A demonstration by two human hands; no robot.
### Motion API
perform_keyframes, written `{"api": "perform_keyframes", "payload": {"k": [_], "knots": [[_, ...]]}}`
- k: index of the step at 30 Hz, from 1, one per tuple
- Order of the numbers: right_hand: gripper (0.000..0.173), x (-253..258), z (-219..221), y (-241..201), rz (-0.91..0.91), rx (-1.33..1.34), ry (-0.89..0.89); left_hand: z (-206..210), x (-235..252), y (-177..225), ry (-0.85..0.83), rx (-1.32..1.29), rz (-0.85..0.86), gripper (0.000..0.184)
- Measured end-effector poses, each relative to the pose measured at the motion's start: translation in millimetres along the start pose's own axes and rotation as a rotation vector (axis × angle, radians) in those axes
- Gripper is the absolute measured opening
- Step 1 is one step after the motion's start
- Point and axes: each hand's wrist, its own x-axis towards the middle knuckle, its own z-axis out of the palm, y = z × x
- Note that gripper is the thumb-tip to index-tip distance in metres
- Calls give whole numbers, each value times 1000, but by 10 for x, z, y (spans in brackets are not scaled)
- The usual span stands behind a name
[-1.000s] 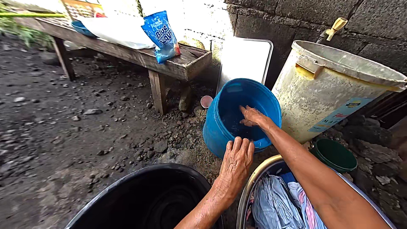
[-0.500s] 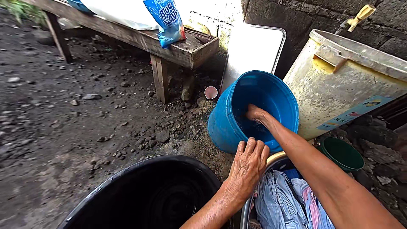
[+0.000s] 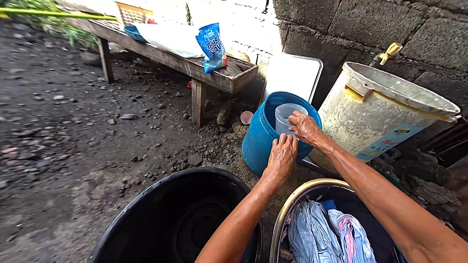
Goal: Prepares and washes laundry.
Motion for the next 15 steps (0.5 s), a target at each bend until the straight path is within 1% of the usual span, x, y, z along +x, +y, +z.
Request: {"api": "perform_keyframes", "payload": {"k": [5, 8, 10, 11, 12, 13, 14, 15], "knots": [[9, -134, -405, 42, -27, -17, 130, -51, -20, 5, -88, -19, -17, 25], [9, -208, -702, -19, -41, -30, 134, -57, 15, -47, -120, -83, -12, 26], [8, -311, -931, -82, -84, -27, 126, -113, 17, -172, -157, -213, 63, 27], [8, -366, -1054, -116, -118, -24, 99, -153, 20, -267, -144, -308, 109, 29], [9, -407, -1163, -139, -161, -24, 64, -212, 18, -365, -95, -424, 140, 29], [9, -451, -1258, -170, -218, -25, 32, -313, -1, -451, -35, -537, 132, 26], [8, -498, -1347, -231, -280, -28, -5, -452, -48, -531, 5, -622, 71, 22], [8, -549, -1421, -323, -340, -25, -43, -637, -131, -590, -12, -685, -63, 21]]}}
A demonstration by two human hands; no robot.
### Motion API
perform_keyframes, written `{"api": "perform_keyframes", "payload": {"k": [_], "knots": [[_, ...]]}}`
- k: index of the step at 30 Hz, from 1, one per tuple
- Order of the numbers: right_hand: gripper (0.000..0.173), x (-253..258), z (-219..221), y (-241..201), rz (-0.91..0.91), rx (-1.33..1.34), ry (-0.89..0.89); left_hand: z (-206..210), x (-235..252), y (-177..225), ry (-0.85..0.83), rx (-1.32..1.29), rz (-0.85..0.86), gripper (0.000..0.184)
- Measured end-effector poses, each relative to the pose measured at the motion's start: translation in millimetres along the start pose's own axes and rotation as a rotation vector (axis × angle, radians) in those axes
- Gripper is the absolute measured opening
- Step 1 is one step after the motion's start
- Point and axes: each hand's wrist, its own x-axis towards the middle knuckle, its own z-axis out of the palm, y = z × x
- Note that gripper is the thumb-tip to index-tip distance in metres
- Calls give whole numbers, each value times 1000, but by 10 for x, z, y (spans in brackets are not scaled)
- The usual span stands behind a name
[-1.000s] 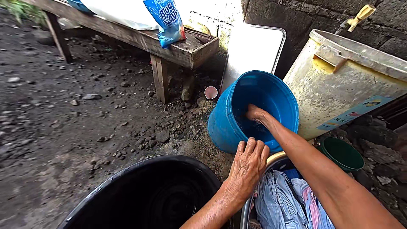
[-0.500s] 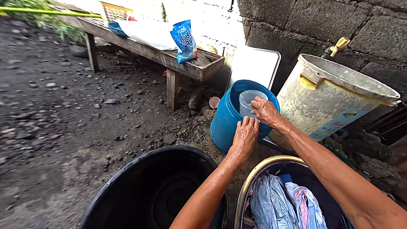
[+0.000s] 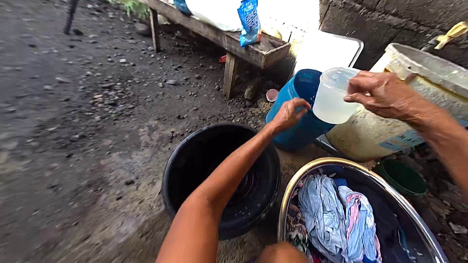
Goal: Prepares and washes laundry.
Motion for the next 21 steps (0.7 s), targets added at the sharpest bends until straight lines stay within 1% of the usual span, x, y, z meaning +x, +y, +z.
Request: {"api": "perform_keyframes", "payload": {"k": [1, 2, 3, 5, 6, 8, 10, 12, 13, 14, 15, 16, 17, 18, 20, 21], "knots": [[9, -12, -51, -118, -62, 7, -34, -187, -106, 94, -19, -61, -198, 22], [10, -14, -80, -251, -124, 3, -74, -350, -218, 177, -75, -135, -403, 23], [11, -8, -92, -412, -153, 7, -136, -473, -349, 226, -152, -201, -561, 26], [11, 27, -46, -773, -168, 20, -283, -587, -670, 296, -292, -256, -758, 32], [10, 54, 2, -943, -188, 26, -346, -590, -844, 336, -328, -273, -817, 33], [8, 181, 74, -1294, -221, 7, -536, -576, -1143, 362, -374, -310, -919, 32], [10, 368, 152, -1656, -223, -57, -746, -619, -1383, 327, -409, -302, -944, 29], [11, 555, 281, -1964, -191, -156, -909, -689, -1518, 160, -448, -154, -925, 27], [12, 638, 340, -2095, -152, -205, -975, -729, -1533, 72, -444, -7, -919, 24], [13, 709, 392, -2197, -104, -245, -1025, -763, -1507, 6, -432, 133, -946, 25], [13, 768, 445, -2256, -67, -275, -1047, -746, -1485, -94, -353, 170, -1025, 26], [13, 810, 497, -2288, -36, -290, -1045, -702, -1455, -188, -241, 166, -1100, 26], [11, 825, 538, -2318, -14, -302, -1033, -656, -1423, -208, -132, 97, -1146, 28], [10, 812, 561, -2361, 8, -312, -1020, -593, -1399, -156, -28, 2, -1151, 29], [11, 757, 559, -2455, 39, -331, -1025, -390, -1413, -23, 175, -193, -1046, 30], [14, 712, 541, -2512, 60, -324, -1042, -318, -1454, 126, 203, -274, -977, 31]]}}
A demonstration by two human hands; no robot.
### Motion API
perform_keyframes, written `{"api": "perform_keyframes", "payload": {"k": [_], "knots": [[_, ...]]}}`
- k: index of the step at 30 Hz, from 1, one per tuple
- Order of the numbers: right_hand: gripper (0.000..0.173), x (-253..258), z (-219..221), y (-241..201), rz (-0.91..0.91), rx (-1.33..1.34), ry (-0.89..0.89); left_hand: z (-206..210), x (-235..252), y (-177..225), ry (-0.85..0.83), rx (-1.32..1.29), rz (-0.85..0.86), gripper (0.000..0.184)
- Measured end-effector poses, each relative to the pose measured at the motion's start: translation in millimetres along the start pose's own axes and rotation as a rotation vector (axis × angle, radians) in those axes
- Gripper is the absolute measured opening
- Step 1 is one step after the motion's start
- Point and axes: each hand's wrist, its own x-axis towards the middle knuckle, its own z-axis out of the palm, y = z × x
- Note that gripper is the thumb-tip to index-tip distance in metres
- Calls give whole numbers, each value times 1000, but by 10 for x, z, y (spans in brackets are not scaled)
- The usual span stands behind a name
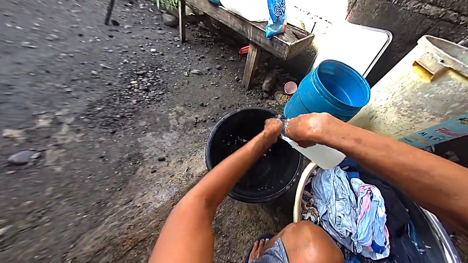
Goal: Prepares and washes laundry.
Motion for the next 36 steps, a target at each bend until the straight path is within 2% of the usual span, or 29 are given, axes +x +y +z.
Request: {"api": "perform_keyframes", "payload": {"k": [2, 4, 6, 8, 11, 13, 15, 16, 18, 20, 23, 26, 28, 29, 31, 33, 35, 36], "knots": [[18, -147, 76, -125, 41, 8, -57, 107, -383, 123, -128, -92, 61, 31], [22, -292, 158, -228, 56, -2, -122, 171, -592, -1, -308, 1, 127, 32], [19, -349, 228, -289, 33, -66, -171, 230, -703, -247, -514, 274, 149, 40], [15, -355, 278, -325, -21, -100, -179, 187, -791, -539, -694, 580, 262, 46], [13, -356, 304, -426, -122, -121, -156, -247, -872, -843, -1029, 889, 229, 59], [12, -382, 304, -518, -180, -122, -151, -640, -961, -813, -1095, 1135, 67, 61], [13, -403, 299, -566, -247, -127, -133, -987, -983, -732, -969, 1431, -157, 60], [13, -421, 283, -581, -259, -128, -123, -1157, -965, -727, -831, 1537, -174, 50], [15, -491, 263, -593, -217, -119, -49, -1420, -853, -796, -504, 1685, 35, 31], [20, -541, 309, -585, -149, -176, 116, -1492, -631, -806, -296, 1777, 286, 28], [16, -553, 296, -573, -82, -254, 303, -1503, -248, -883, -98, 1749, 630, 37], [11, -485, 255, -648, -89, -285, 475, -1529, 8, -904, -67, 1603, 836, 47], [9, -399, 267, -706, -112, -306, 601, -1490, -9, -915, -102, 1599, 785, 51], [9, -368, 280, -691, -127, -293, 661, -1476, -76, -942, -137, 1622, 715, 47], [8, -333, 341, -519, -117, -199, 737, -1452, -306, -1020, -286, 1725, 466, 34], [8, -286, 485, -141, -33, -126, 750, -1366, -632, -1031, -390, 1737, 191, 35], [6, -260, 707, 347, 103, -59, 694, -1331, -926, -855, -325, 1602, 53, 39], [6, -267, 868, 607, 163, -21, 669, -1364, -1059, -781, -191, 1511, 119, 38]]}}
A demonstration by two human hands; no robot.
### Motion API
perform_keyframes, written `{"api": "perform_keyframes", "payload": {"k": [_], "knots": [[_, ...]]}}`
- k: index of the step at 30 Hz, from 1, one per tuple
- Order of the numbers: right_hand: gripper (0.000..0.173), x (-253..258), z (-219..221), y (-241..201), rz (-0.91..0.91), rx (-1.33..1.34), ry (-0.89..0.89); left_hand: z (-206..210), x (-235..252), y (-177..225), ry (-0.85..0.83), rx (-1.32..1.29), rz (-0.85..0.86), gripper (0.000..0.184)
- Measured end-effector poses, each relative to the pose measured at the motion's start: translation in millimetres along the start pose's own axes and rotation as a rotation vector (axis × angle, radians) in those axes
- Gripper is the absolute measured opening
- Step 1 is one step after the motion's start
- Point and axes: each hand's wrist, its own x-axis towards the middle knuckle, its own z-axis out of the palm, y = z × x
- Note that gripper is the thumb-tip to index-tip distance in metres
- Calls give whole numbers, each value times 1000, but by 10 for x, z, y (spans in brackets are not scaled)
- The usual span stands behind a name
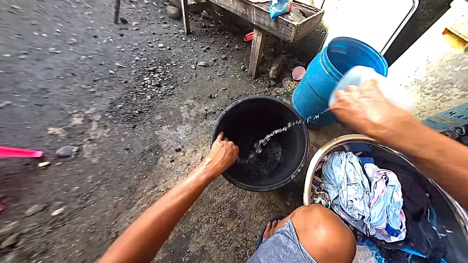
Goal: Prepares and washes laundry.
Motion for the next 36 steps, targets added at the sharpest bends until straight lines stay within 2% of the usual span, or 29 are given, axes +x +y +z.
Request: {"api": "perform_keyframes", "payload": {"k": [2, 3, 4, 5, 6, 9, 10, 12, 15, 18, 21, 26, 31, 36], "knots": [[1, -219, 309, 470, 110, 47, -85, 8, -203, -105, 469, -141, -20, 30], [5, -364, 494, 677, 136, 78, -89, 34, -248, -179, 647, -201, -55, 31], [10, -522, 637, 827, 174, 117, -121, 79, -266, -254, 747, -308, -116, 36], [15, -683, 761, 920, 229, 168, -170, 122, -284, -300, 744, -509, -191, 44], [19, -855, 875, 965, 283, 251, -208, 157, -297, -309, 663, -793, -264, 50], [27, -1417, 1196, 920, 362, 550, -221, 261, -203, -153, 471, -1685, -373, 38], [27, -1602, 1301, 863, 364, 632, -188, 248, -169, -65, 492, -1858, -393, 39], [28, -1922, 1497, 745, 372, 755, -128, 81, -121, 151, 568, -1978, -375, 59], [27, -2276, 1724, 545, 425, 897, -55, -253, -33, 624, 595, -1905, -319, 75], [27, -2484, 1843, 445, 476, 978, 26, -496, 98, 1036, 597, -1681, -210, 75], [27, -2596, 1929, 416, 529, 1044, 46, -643, 101, 1348, 667, -1485, -179, 72], [23, -2472, 2087, 364, 572, 1116, 6, -816, -9, 1805, 784, -1206, -87, 71], [21, -2300, 2134, 187, 522, 1113, -79, -977, -197, 2572, 884, -696, 176, 71], [22, -2311, 2127, 97, 482, 1058, -117, -829, -149, 3033, 962, -480, 368, 67]]}}
